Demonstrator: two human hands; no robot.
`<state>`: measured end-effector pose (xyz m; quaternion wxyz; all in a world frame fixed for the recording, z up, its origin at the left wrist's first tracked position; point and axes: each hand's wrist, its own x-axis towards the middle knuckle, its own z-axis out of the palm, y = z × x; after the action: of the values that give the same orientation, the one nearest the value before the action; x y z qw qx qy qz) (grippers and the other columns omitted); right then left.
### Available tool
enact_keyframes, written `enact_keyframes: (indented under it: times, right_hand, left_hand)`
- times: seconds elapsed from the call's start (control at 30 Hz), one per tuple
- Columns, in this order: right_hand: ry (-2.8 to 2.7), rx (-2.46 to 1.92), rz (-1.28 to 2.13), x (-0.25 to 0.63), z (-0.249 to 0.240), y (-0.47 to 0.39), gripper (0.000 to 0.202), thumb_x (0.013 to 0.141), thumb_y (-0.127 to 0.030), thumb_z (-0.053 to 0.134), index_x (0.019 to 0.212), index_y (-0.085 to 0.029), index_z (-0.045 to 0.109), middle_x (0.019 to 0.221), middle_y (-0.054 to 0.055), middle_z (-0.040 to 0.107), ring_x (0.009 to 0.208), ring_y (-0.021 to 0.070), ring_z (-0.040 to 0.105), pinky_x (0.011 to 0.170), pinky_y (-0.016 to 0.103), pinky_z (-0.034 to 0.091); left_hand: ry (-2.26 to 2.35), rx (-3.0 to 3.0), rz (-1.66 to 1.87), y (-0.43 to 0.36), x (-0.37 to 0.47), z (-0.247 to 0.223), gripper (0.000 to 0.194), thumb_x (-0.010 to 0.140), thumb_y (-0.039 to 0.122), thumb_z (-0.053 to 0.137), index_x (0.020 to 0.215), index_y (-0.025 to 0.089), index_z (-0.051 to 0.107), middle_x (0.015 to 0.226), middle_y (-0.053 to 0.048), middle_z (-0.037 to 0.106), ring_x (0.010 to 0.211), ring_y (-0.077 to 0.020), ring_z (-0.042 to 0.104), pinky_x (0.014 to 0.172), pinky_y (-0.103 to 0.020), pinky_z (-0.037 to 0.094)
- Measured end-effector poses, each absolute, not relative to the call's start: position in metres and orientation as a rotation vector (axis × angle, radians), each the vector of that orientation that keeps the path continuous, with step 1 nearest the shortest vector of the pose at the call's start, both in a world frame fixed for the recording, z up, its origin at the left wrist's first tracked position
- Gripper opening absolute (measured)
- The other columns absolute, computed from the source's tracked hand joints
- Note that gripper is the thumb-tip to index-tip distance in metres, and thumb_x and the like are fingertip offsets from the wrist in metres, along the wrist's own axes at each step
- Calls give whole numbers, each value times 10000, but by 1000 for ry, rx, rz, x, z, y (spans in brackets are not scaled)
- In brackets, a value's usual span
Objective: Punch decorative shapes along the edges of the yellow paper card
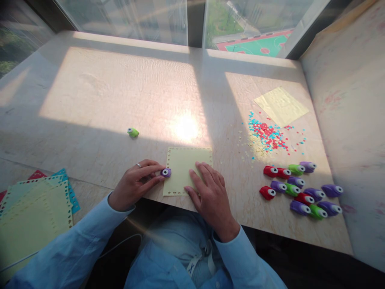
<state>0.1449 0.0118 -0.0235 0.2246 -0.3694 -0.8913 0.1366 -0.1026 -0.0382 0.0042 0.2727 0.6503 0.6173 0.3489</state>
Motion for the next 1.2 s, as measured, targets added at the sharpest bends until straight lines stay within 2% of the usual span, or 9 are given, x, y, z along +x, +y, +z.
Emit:
enact_keyframes:
  times: [0.5,0.6,0.73,0.9,1.03,1.2]
  right_hand:
    - [-2357,-1010,463,145,-22,12,397,955,-370,566,1324,-225,573,1405,130,549,1321,301,489,1063,515,426]
    - [-2161,-989,578,148,-18,13,344,950,-291,576,1289,-230,589,1323,120,605,1257,275,546,1038,505,467]
    - [-1877,-1068,737,152,-15,14,239,944,-221,577,1175,-224,638,1204,98,654,1147,240,607,991,475,502]
    - [-1788,-1095,807,154,-18,16,204,938,-237,589,1127,-218,662,1155,88,669,1106,224,620,982,449,500]
    - [-1781,-1084,806,155,-20,17,192,937,-256,592,1106,-212,673,1128,88,680,1086,221,626,969,437,504]
    - [-1773,-1075,809,156,-21,17,189,944,-283,579,1082,-204,681,1098,91,691,1061,220,634,952,434,509]
  left_hand:
    - [1664,1771,900,-39,-103,7,260,907,317,626,1125,187,683,1078,-100,659,914,-174,644,758,-273,549]
    - [1675,1705,922,-39,-102,9,304,888,354,650,1135,178,662,1080,-101,657,835,-156,637,697,-261,539]
    - [1753,1428,1010,-37,-98,11,358,875,426,637,1111,157,638,966,-74,677,706,-131,614,624,-254,511]
    - [1774,1154,1053,-28,-94,13,333,827,464,642,930,148,634,771,-29,646,680,-144,599,595,-255,468]
    - [1790,1133,1002,-19,-90,13,345,783,486,676,811,149,604,715,-23,623,631,-139,570,568,-257,437]
    - [1752,1161,889,-13,-86,14,407,776,540,689,751,149,579,709,-48,659,629,-146,588,572,-263,446]
